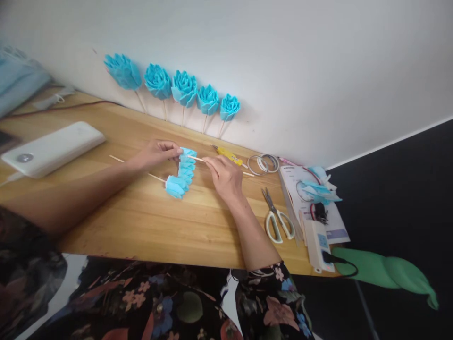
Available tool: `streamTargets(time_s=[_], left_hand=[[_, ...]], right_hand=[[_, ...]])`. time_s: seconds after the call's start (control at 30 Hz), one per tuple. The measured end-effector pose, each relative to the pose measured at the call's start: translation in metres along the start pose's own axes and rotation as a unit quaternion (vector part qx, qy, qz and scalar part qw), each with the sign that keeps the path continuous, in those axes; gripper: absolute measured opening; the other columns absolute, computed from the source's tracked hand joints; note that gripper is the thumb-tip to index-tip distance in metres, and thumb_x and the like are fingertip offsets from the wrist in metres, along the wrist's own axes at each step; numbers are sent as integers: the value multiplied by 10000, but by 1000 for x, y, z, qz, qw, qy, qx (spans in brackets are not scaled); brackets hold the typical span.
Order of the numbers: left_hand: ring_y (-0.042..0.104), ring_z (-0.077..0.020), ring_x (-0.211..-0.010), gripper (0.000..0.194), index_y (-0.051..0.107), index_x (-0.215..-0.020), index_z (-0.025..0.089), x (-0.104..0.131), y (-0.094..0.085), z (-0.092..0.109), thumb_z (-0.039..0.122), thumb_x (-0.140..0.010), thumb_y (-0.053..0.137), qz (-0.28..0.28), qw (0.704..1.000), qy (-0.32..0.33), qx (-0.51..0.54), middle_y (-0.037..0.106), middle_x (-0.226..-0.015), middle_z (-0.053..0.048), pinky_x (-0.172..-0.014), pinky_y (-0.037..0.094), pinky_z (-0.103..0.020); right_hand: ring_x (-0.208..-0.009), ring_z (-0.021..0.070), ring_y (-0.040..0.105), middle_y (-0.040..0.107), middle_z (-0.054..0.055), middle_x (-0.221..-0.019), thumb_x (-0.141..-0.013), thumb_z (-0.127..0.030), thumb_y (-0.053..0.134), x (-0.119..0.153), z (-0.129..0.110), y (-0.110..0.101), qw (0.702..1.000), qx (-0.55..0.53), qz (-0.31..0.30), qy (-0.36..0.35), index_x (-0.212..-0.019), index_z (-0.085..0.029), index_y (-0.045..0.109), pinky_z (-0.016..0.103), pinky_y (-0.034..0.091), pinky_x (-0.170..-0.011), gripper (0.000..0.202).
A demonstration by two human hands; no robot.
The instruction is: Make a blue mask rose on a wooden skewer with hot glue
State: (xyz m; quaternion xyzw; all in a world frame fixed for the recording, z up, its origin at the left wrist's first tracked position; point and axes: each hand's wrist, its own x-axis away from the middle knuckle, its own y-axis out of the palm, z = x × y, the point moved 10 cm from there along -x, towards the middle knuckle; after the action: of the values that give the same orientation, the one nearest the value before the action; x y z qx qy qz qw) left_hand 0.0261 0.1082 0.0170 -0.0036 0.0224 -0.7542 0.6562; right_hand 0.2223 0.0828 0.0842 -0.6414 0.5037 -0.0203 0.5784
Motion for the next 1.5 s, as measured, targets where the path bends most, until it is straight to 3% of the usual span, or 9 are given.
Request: streamTargets(time_s=[0.37, 0.53, 0.77, 1.07, 1.5], left_hand=[[679, -180, -728, 370, 707, -728, 172, 1, 5, 0, 519, -802, 814, -16, 1000, -7, -7, 724, -729, -36, -774, 556, -326], [684, -187, -734, 383, 693, -736, 174, 0, 8, 3, 531, -826, 796, -37, 999, 15, -7, 723, -737, -43, -767, 551, -335], [675, -165, -727, 452, 700, -786, 162, 3, 13, 9, 607, -825, 768, -62, 997, 36, -22, 728, -749, -29, -754, 549, -304], [688, -181, -788, 406, 737, -790, 152, 3, 10, 5, 550, -868, 742, -65, 996, 23, -61, 756, -798, -50, -828, 553, -323], [684, -178, -766, 397, 757, -765, 142, 4, 11, 4, 530, -848, 762, -67, 996, 6, -64, 770, -786, -56, -813, 544, -312]], right_hand=[[-971, 234, 752, 818, 52, -1035, -1073, -344, 513, 1, 3, 1, 1000, 7, -2, 6, -1121, -319, 817, 376, 575, -864, 309], [-923, 232, 756, 818, 67, -1016, -1070, -338, 529, 2, 1, -2, 1000, 24, 2, 4, -1106, -294, 823, 364, 558, -801, 299], [-941, 204, 766, 824, 75, -1034, -1072, -269, 538, 2, -5, 0, 999, 48, 1, -20, -1117, -249, 816, 324, 559, -828, 283], [-938, 195, 767, 824, 76, -1025, -1068, -248, 554, 2, -9, -2, 997, 66, 9, -36, -1118, -234, 820, 309, 560, -818, 271], [-901, 190, 737, 813, 67, -991, -1060, -258, 579, 2, -12, -4, 993, 109, 21, -41, -1077, -264, 834, 318, 525, -808, 255]])
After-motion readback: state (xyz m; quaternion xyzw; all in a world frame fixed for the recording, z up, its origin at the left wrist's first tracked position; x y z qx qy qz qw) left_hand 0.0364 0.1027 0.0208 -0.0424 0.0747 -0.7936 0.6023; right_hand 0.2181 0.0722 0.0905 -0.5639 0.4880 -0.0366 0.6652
